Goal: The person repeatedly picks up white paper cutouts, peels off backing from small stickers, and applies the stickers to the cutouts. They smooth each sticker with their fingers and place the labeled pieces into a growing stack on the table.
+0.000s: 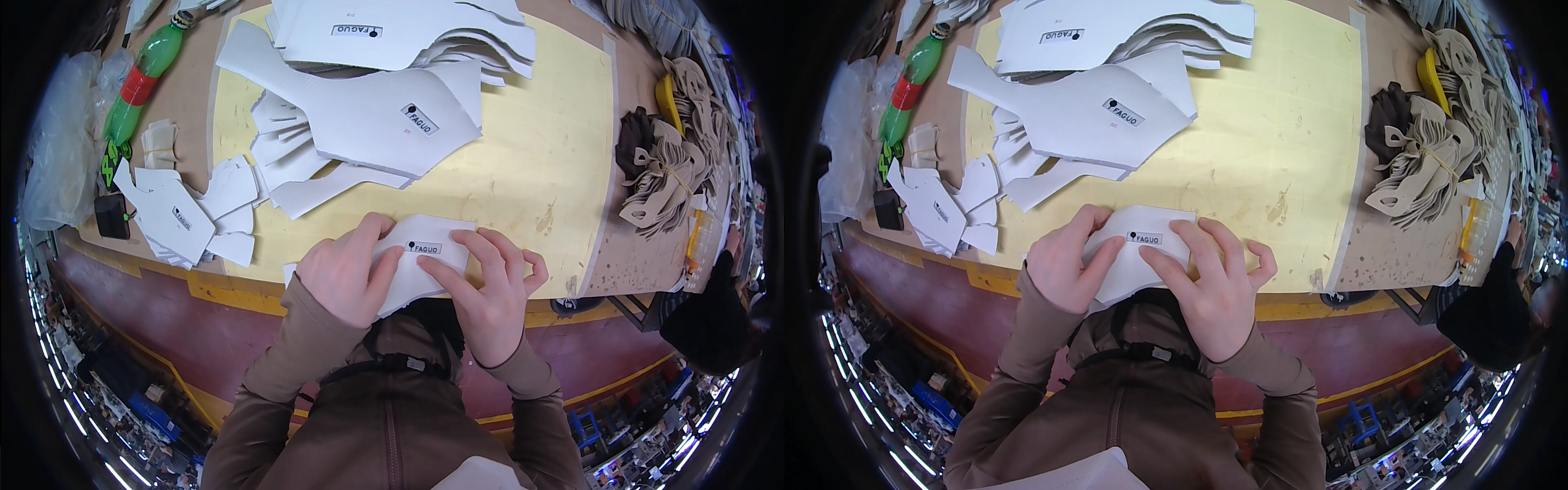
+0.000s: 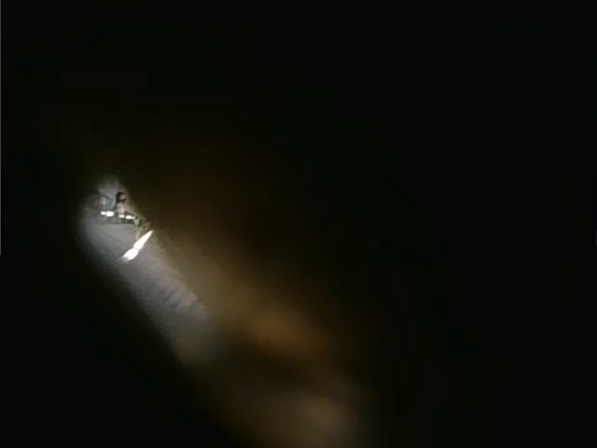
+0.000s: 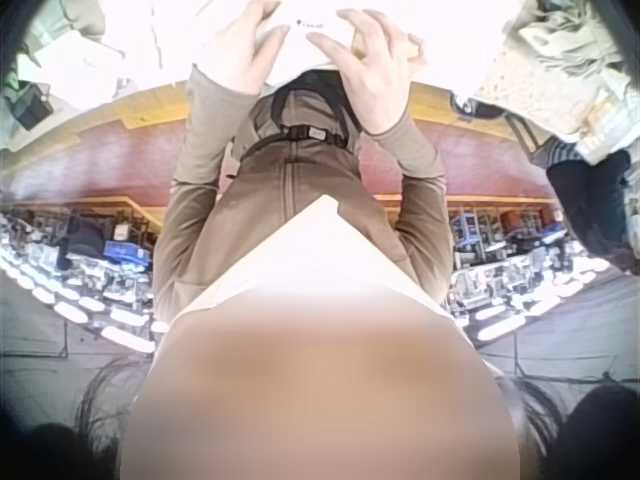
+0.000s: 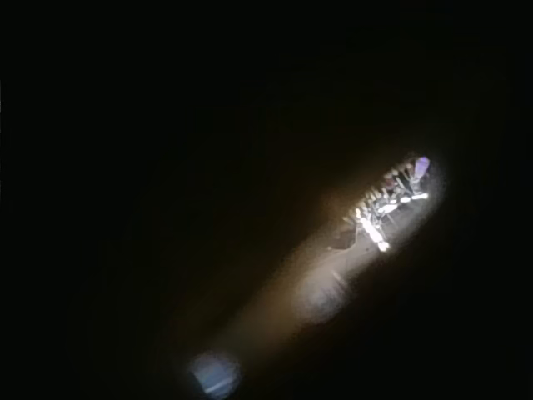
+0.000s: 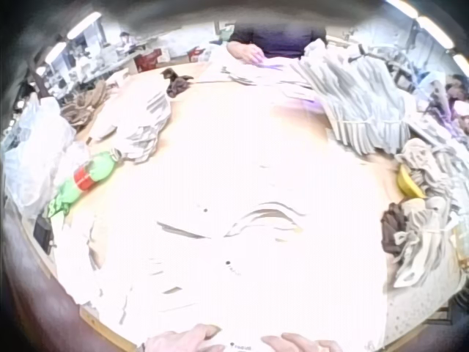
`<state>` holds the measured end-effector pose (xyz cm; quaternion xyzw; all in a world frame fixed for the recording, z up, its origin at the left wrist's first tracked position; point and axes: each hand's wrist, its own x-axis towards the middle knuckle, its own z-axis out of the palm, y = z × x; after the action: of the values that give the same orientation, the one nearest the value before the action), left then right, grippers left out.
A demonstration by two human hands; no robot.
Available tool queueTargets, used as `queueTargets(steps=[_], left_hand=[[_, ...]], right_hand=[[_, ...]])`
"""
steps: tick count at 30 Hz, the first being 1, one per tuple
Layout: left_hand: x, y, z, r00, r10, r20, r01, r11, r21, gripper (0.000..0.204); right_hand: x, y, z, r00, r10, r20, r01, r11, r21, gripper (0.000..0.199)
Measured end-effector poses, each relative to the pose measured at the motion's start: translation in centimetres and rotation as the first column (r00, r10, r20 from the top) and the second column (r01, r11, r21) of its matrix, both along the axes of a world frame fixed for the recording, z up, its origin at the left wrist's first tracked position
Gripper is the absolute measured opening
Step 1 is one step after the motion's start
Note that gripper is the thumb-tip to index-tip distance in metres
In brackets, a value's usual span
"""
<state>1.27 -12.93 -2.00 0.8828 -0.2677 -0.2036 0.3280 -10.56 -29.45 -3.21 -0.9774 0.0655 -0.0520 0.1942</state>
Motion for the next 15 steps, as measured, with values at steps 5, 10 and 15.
queueTargets(steps=[5, 10, 15], left_hand=[[-0.9, -0.5, 0.7, 0.994, 0.097, -0.049, -0.088, 0.983, 0.161, 0.035], [-1.2, -0.6, 0.0, 0.963, 0.115, 0.242, -0.138, 0.987, 0.081, 0.046], [-1.4, 0.1, -1.0, 0.928, 0.053, 0.368, -0.063, 0.998, 0.014, 0.037]], right_hand=[[0.1, 0.1, 0.0, 1.000, -0.005, 0.001, 0.005, 1.000, -0.001, 0.033], [0.1, 0.1, -0.1, 1.000, -0.010, 0.009, 0.010, 1.000, -0.009, 0.032], [-0.1, 0.1, -0.1, 1.000, -0.016, 0.004, 0.016, 1.000, 0.009, 0.033]])
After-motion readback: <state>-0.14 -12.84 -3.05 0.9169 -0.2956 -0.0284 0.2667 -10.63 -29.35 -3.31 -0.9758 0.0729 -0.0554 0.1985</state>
